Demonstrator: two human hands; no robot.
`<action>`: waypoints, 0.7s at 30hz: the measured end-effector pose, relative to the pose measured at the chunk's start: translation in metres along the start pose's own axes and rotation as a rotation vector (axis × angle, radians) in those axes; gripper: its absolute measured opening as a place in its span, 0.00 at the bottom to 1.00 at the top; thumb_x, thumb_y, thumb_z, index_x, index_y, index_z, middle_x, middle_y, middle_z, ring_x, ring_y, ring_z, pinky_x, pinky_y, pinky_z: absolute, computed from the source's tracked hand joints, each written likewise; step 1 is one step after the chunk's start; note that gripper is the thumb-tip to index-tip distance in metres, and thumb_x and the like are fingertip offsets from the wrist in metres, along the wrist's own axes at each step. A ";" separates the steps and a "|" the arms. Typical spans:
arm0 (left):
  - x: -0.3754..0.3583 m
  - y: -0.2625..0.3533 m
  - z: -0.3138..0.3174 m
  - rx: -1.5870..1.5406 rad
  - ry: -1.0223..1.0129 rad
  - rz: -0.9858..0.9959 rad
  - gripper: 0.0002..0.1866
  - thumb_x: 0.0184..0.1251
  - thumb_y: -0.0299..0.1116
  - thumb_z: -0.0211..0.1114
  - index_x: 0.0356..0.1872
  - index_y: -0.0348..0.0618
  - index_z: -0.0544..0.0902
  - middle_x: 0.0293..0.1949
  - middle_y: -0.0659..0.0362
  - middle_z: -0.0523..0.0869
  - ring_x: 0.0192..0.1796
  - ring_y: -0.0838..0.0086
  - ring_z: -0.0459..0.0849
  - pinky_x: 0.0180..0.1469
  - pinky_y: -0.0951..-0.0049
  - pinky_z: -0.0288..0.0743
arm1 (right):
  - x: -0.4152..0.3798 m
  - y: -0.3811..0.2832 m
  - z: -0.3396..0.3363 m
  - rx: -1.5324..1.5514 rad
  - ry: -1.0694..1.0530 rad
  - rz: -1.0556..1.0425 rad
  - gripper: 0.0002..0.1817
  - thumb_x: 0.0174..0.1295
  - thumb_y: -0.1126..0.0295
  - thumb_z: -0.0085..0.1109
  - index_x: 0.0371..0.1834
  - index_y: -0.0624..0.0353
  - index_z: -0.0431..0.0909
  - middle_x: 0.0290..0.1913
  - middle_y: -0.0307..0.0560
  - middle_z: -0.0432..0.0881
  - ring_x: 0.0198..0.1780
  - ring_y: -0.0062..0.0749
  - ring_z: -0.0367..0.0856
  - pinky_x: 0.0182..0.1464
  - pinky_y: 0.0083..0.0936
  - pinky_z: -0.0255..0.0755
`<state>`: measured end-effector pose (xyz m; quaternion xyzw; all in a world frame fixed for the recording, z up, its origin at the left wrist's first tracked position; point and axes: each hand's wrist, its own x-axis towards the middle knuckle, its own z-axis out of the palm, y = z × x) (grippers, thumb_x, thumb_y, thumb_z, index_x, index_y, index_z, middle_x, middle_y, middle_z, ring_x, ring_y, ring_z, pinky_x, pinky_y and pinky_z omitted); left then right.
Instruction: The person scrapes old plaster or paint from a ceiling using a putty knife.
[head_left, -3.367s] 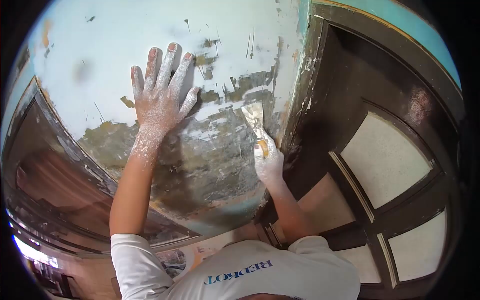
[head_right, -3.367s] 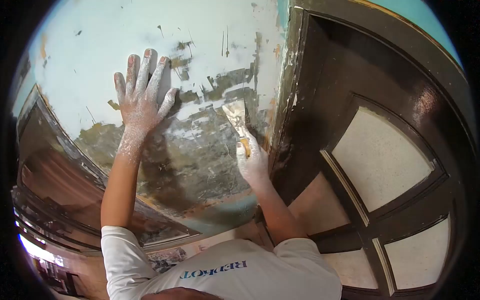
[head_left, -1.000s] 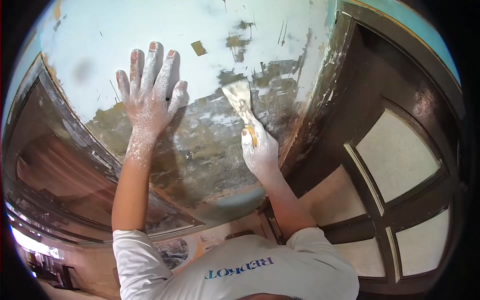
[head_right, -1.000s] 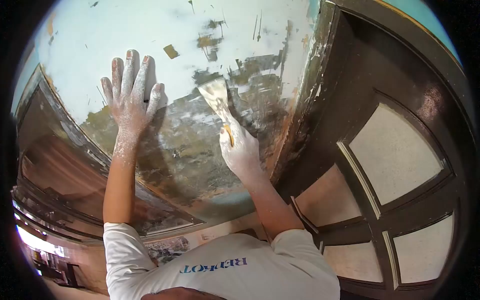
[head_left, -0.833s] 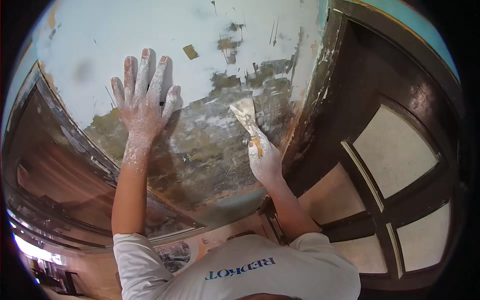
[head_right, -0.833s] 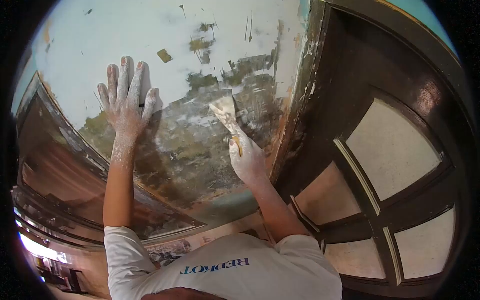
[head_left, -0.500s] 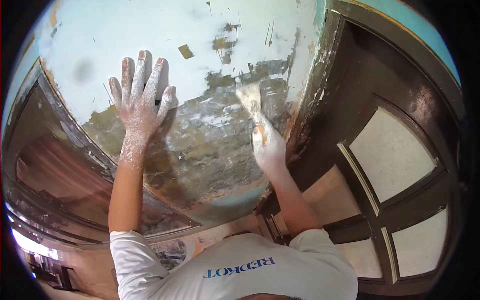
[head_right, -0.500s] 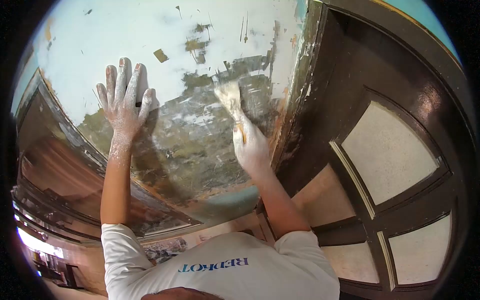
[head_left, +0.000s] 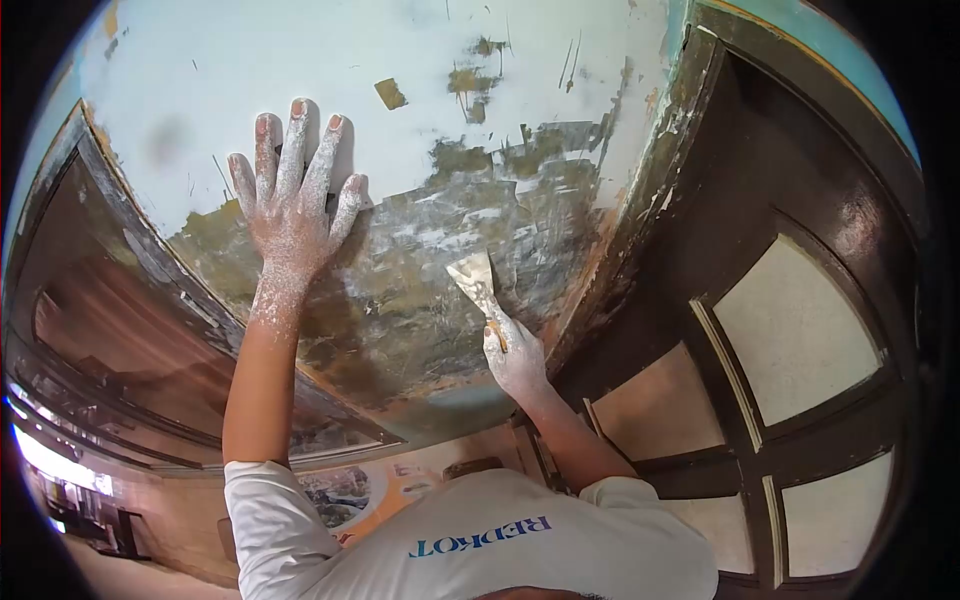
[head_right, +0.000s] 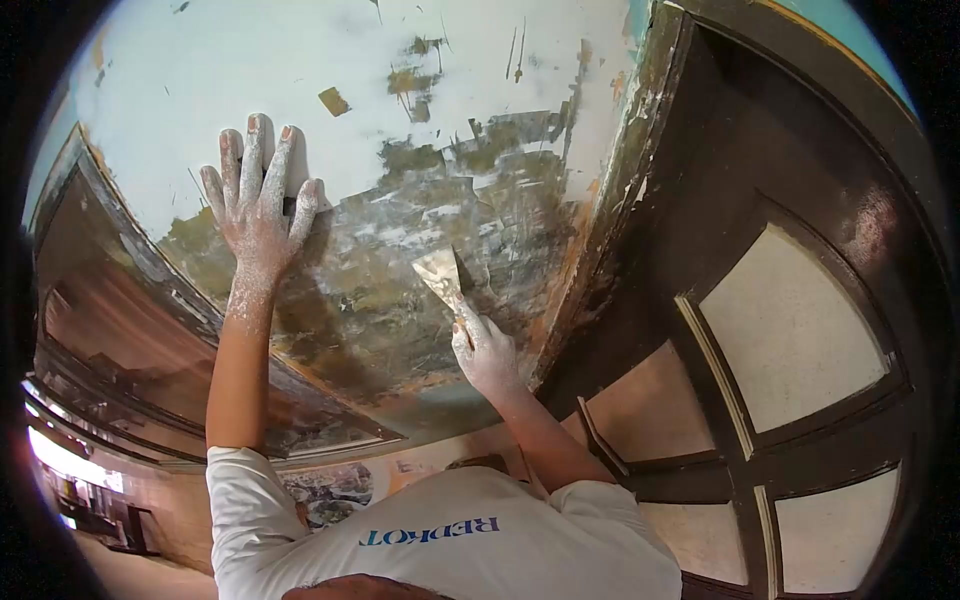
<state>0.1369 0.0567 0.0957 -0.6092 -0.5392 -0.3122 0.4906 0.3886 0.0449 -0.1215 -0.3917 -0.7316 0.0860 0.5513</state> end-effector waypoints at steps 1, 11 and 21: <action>-0.001 0.000 0.001 0.001 -0.001 -0.007 0.29 0.62 0.53 0.62 0.67 0.68 0.73 0.73 0.60 0.63 0.76 0.56 0.54 0.69 0.34 0.49 | -0.001 -0.003 0.004 -0.004 0.025 -0.004 0.27 0.59 0.71 0.58 0.64 0.47 0.72 0.35 0.52 0.81 0.33 0.50 0.81 0.36 0.40 0.77; -0.001 -0.002 0.000 0.011 0.009 0.018 0.28 0.64 0.50 0.58 0.66 0.62 0.74 0.73 0.57 0.64 0.76 0.56 0.55 0.72 0.41 0.43 | -0.007 0.001 0.011 0.011 -0.088 0.084 0.24 0.62 0.69 0.58 0.64 0.50 0.71 0.41 0.55 0.81 0.38 0.55 0.81 0.39 0.42 0.76; -0.003 -0.003 0.002 0.010 0.055 0.038 0.28 0.64 0.50 0.59 0.66 0.58 0.74 0.72 0.56 0.65 0.76 0.54 0.56 0.73 0.42 0.41 | 0.006 0.054 -0.037 0.020 0.216 0.228 0.21 0.66 0.69 0.54 0.62 0.59 0.72 0.52 0.56 0.79 0.51 0.49 0.80 0.52 0.35 0.73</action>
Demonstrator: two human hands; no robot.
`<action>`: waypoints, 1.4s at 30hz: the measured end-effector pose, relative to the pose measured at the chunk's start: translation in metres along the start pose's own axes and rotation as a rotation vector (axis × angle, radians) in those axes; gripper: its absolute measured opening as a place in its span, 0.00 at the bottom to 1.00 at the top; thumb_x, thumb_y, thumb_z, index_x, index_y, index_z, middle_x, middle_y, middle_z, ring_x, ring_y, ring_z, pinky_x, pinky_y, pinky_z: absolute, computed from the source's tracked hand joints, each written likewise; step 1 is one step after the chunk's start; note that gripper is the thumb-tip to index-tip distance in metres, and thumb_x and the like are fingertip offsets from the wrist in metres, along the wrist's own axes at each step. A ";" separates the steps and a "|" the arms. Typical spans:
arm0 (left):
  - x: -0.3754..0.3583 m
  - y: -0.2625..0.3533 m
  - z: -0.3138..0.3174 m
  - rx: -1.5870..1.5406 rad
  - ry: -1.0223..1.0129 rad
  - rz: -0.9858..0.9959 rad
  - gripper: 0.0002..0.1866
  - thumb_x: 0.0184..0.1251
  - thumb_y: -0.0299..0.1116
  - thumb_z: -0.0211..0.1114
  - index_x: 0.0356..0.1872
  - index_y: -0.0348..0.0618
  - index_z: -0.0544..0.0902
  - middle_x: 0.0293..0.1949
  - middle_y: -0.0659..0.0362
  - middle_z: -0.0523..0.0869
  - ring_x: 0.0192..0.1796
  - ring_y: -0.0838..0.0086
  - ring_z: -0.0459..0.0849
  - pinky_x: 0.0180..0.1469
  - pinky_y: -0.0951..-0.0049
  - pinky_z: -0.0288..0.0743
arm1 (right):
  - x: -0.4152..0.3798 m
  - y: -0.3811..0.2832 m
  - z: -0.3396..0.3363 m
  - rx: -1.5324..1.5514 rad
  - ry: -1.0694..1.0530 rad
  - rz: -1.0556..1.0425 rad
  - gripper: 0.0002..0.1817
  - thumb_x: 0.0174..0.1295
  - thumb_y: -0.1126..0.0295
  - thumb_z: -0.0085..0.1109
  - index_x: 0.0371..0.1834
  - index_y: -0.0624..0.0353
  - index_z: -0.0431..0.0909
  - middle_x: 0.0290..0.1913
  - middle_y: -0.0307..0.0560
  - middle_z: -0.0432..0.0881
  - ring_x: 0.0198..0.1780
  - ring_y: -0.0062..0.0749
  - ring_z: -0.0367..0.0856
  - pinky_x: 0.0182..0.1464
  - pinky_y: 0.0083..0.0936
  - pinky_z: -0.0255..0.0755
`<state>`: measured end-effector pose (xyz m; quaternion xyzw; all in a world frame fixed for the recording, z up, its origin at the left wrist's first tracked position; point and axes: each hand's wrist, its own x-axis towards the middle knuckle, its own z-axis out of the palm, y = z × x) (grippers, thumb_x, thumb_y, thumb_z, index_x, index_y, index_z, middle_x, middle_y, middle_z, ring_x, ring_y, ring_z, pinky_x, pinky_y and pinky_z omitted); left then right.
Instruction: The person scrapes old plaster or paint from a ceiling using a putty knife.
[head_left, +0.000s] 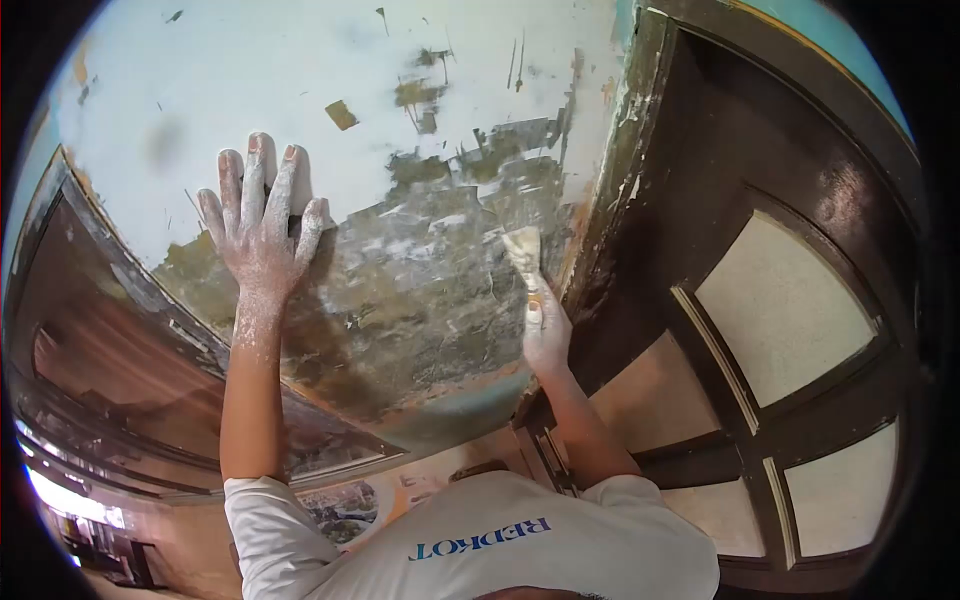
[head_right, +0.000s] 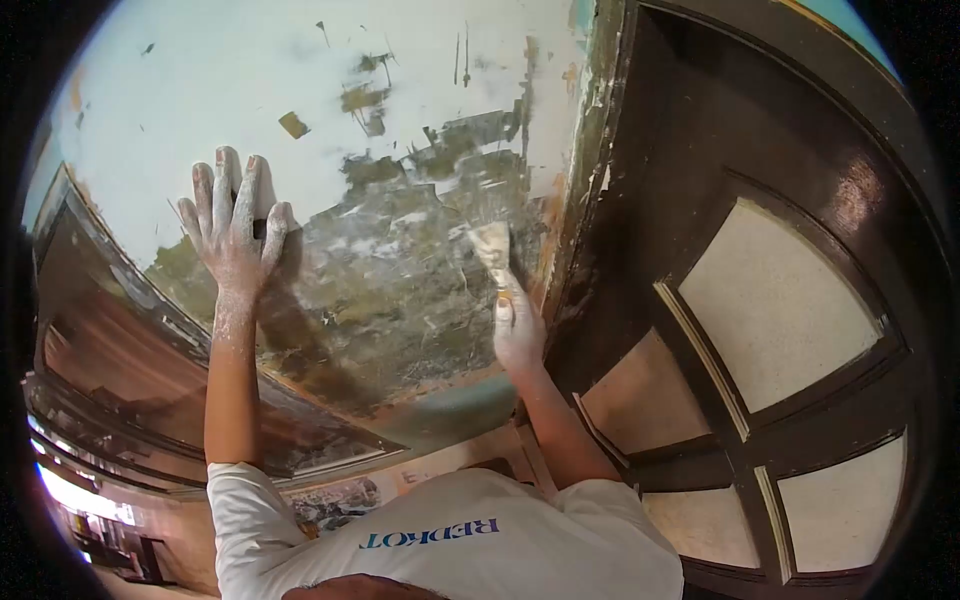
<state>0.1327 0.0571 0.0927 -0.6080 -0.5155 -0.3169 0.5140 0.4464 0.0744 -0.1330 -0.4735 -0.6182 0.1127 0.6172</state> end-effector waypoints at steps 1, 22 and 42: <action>0.001 0.003 0.000 -0.006 0.004 0.002 0.28 0.64 0.50 0.59 0.66 0.58 0.74 0.72 0.56 0.65 0.76 0.54 0.56 0.73 0.42 0.41 | 0.001 0.008 -0.013 -0.026 0.021 0.023 0.21 0.66 0.68 0.53 0.62 0.59 0.72 0.53 0.57 0.79 0.52 0.48 0.80 0.54 0.34 0.72; 0.050 0.108 0.014 -0.071 -0.147 0.121 0.30 0.60 0.51 0.65 0.66 0.69 0.73 0.74 0.63 0.61 0.77 0.58 0.52 0.71 0.37 0.45 | 0.058 0.016 -0.046 -0.201 0.005 -0.033 0.20 0.62 0.73 0.56 0.58 0.65 0.75 0.49 0.60 0.82 0.50 0.49 0.83 0.53 0.33 0.76; 0.047 0.112 0.017 -0.062 -0.104 0.098 0.30 0.59 0.50 0.65 0.65 0.68 0.74 0.73 0.61 0.63 0.77 0.56 0.53 0.72 0.40 0.45 | 0.046 0.024 -0.056 -0.126 -0.028 -0.060 0.21 0.62 0.70 0.57 0.60 0.52 0.75 0.48 0.57 0.81 0.47 0.54 0.81 0.48 0.40 0.76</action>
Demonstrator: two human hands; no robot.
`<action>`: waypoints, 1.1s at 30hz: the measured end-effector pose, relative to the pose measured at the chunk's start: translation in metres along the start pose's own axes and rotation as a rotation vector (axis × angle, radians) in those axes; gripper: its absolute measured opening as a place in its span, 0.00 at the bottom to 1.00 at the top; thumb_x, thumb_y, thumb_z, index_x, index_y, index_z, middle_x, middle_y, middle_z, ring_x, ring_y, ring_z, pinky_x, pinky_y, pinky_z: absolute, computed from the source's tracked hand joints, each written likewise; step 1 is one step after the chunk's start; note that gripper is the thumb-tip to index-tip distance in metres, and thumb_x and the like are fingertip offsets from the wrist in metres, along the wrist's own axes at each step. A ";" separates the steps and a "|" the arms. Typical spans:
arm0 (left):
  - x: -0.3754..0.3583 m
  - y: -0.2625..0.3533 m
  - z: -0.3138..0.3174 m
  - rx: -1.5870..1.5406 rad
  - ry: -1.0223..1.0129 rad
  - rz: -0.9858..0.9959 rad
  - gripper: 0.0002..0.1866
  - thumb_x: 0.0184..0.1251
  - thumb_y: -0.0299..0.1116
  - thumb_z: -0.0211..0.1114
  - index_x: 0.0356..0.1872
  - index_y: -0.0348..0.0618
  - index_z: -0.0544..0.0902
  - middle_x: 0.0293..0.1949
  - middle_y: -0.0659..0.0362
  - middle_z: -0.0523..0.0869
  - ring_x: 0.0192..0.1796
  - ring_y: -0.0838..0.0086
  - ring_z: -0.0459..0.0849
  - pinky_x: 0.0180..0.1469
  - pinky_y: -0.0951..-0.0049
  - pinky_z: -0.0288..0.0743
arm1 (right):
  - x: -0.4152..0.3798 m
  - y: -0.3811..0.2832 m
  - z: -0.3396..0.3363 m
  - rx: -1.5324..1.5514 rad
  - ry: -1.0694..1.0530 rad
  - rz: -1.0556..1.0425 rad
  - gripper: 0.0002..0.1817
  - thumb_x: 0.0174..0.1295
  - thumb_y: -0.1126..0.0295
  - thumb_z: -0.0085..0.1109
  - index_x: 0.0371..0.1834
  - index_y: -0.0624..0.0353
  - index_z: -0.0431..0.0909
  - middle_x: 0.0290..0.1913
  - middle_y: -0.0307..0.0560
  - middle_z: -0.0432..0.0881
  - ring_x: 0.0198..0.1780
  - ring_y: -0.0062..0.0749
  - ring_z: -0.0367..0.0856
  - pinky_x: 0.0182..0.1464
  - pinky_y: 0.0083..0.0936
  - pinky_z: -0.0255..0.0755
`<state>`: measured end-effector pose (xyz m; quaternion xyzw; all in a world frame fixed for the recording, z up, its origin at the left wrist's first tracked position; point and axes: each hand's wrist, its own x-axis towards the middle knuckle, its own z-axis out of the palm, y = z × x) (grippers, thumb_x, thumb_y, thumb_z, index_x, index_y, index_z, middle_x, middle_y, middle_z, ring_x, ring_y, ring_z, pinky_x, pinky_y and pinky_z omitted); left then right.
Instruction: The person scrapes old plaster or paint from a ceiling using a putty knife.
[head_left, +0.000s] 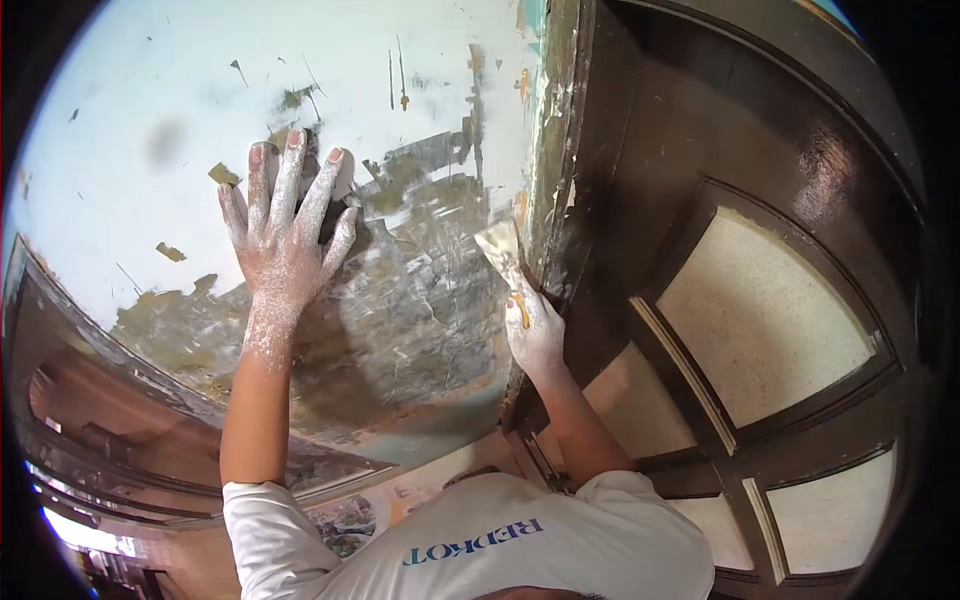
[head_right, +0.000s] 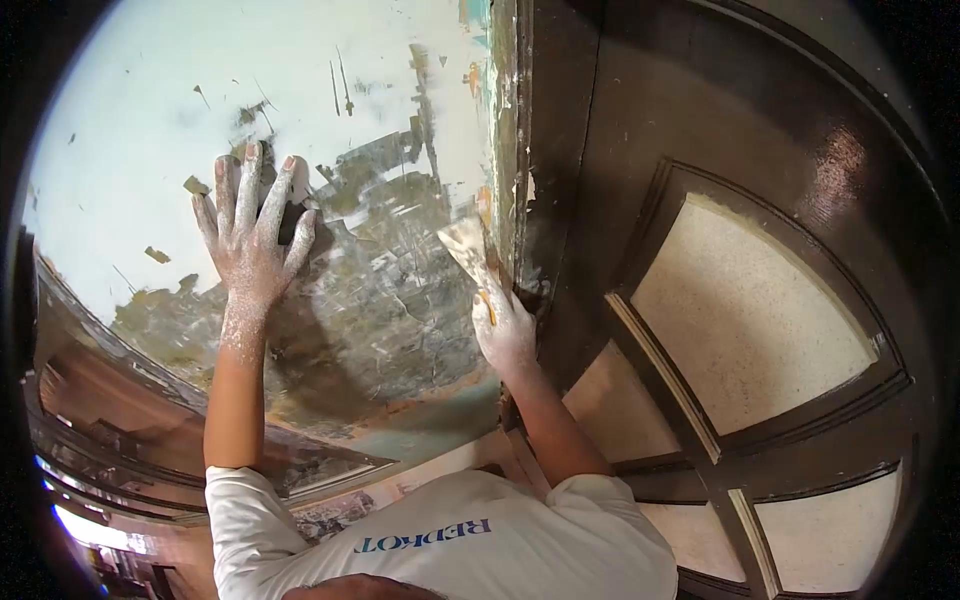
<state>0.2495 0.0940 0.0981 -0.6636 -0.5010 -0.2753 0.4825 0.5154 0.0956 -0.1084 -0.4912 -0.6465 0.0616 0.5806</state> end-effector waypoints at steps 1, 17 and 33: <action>0.000 0.000 0.000 0.009 -0.010 -0.007 0.30 0.59 0.50 0.65 0.65 0.68 0.74 0.73 0.61 0.63 0.77 0.57 0.53 0.72 0.40 0.45 | -0.004 0.002 -0.003 -0.053 -0.041 0.034 0.21 0.63 0.70 0.57 0.60 0.53 0.75 0.49 0.57 0.81 0.48 0.54 0.81 0.50 0.39 0.76; 0.001 0.003 -0.002 0.013 0.000 -0.021 0.30 0.59 0.49 0.65 0.66 0.69 0.73 0.73 0.62 0.63 0.76 0.58 0.54 0.73 0.42 0.46 | 0.033 -0.025 -0.010 -0.003 -0.014 0.003 0.21 0.62 0.72 0.56 0.60 0.59 0.74 0.48 0.59 0.81 0.49 0.54 0.81 0.52 0.38 0.75; 0.000 0.002 -0.001 0.017 -0.023 -0.028 0.30 0.60 0.50 0.64 0.66 0.69 0.73 0.74 0.62 0.62 0.77 0.58 0.53 0.73 0.41 0.44 | 0.041 -0.020 -0.011 0.025 0.042 -0.092 0.22 0.65 0.69 0.54 0.63 0.53 0.72 0.51 0.59 0.80 0.51 0.56 0.79 0.52 0.39 0.74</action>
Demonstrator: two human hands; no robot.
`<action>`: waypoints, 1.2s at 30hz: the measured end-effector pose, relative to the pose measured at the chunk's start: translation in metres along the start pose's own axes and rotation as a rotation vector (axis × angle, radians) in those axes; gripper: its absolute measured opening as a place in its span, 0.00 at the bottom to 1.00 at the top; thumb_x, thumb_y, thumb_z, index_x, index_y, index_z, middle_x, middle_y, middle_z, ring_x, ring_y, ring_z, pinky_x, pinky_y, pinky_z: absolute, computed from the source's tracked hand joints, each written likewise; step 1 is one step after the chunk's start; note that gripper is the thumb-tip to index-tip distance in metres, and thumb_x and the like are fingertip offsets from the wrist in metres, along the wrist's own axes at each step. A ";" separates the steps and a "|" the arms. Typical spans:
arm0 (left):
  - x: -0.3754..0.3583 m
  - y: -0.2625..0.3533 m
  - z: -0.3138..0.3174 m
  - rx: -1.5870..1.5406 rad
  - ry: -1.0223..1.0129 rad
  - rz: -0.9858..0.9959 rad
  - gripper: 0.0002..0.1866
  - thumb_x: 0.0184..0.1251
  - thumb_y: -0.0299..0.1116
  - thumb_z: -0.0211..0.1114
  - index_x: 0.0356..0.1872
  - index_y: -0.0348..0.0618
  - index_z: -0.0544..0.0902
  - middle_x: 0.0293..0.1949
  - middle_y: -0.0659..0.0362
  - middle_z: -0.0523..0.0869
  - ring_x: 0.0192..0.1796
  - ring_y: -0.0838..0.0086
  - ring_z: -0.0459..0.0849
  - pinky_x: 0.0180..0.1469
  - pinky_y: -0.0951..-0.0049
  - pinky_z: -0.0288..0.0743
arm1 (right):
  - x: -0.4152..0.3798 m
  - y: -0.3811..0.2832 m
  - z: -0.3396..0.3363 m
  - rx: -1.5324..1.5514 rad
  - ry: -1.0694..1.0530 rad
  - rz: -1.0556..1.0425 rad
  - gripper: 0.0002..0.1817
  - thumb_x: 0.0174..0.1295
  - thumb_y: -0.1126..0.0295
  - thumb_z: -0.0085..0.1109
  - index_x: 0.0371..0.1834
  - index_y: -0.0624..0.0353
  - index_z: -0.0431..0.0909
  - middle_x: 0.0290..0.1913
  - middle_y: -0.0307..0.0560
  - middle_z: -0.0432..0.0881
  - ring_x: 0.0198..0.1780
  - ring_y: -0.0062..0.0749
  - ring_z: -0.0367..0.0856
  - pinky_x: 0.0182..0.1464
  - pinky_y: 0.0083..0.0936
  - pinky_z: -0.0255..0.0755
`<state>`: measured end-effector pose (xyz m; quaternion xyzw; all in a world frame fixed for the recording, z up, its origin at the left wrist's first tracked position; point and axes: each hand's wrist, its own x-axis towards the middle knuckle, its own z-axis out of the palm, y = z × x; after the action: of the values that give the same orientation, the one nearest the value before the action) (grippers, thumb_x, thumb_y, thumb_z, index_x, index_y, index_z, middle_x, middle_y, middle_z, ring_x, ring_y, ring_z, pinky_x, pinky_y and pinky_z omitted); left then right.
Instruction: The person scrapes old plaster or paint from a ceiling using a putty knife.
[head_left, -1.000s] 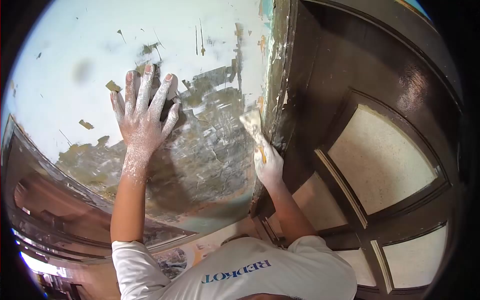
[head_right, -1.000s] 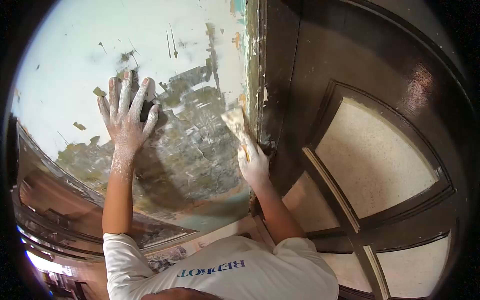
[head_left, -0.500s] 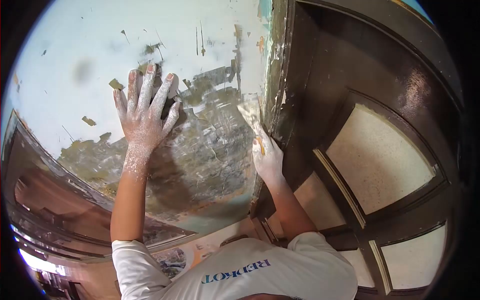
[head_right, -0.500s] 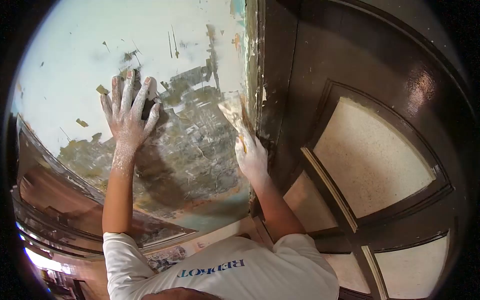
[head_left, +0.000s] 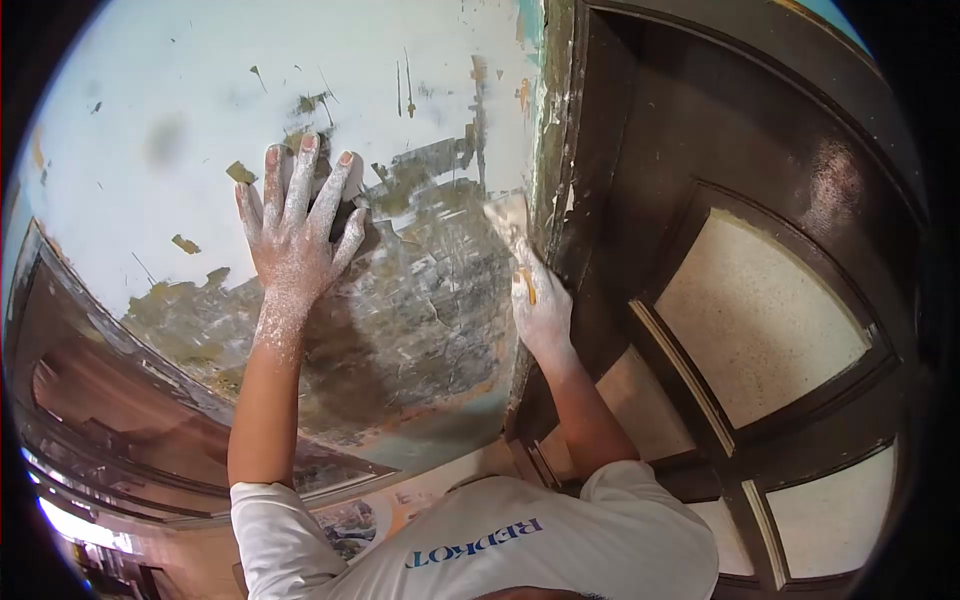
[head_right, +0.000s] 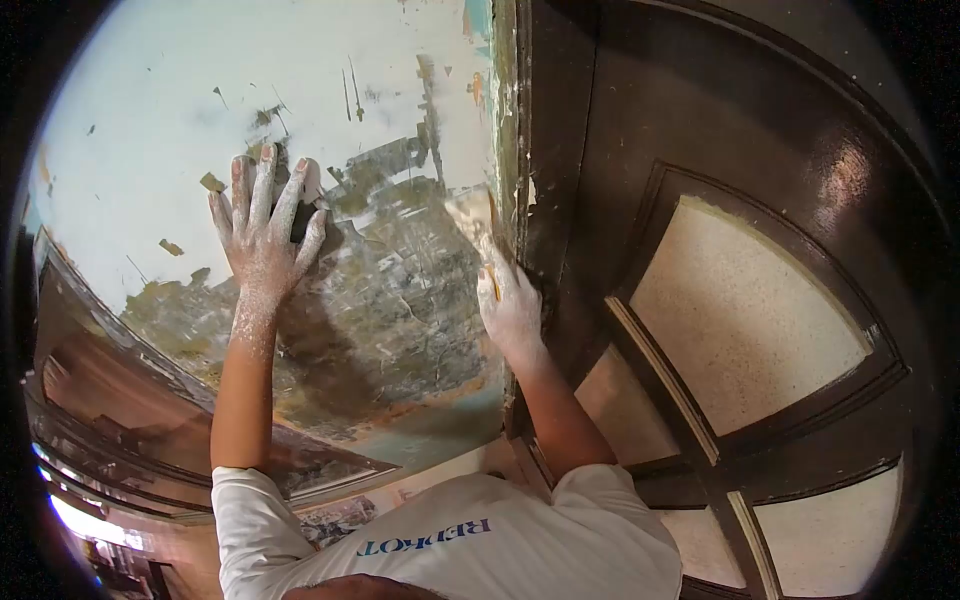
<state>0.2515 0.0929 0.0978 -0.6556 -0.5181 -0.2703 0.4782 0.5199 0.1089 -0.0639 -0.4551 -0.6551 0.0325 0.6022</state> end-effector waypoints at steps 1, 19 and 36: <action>0.001 0.001 -0.001 -0.004 -0.010 -0.006 0.30 0.60 0.50 0.64 0.66 0.69 0.73 0.74 0.62 0.62 0.77 0.58 0.53 0.73 0.41 0.44 | 0.013 -0.005 -0.001 -0.001 -0.003 0.001 0.22 0.65 0.69 0.54 0.63 0.53 0.72 0.51 0.59 0.80 0.51 0.56 0.79 0.52 0.39 0.74; 0.001 0.000 -0.001 0.005 -0.001 -0.002 0.29 0.60 0.50 0.64 0.65 0.68 0.74 0.74 0.62 0.62 0.77 0.58 0.54 0.72 0.40 0.47 | 0.025 -0.012 -0.002 0.007 0.077 -0.105 0.20 0.65 0.69 0.54 0.61 0.55 0.74 0.47 0.58 0.81 0.47 0.54 0.81 0.49 0.39 0.75; 0.000 -0.002 0.000 -0.029 0.028 0.021 0.30 0.59 0.52 0.64 0.66 0.68 0.73 0.74 0.63 0.62 0.77 0.59 0.53 0.71 0.38 0.48 | 0.089 -0.052 -0.020 -0.057 0.022 -0.047 0.22 0.65 0.71 0.52 0.64 0.57 0.71 0.52 0.59 0.80 0.53 0.53 0.80 0.54 0.36 0.74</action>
<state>0.2491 0.0930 0.0982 -0.6642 -0.5005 -0.2818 0.4785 0.5194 0.1246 0.0399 -0.4567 -0.6598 -0.0054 0.5967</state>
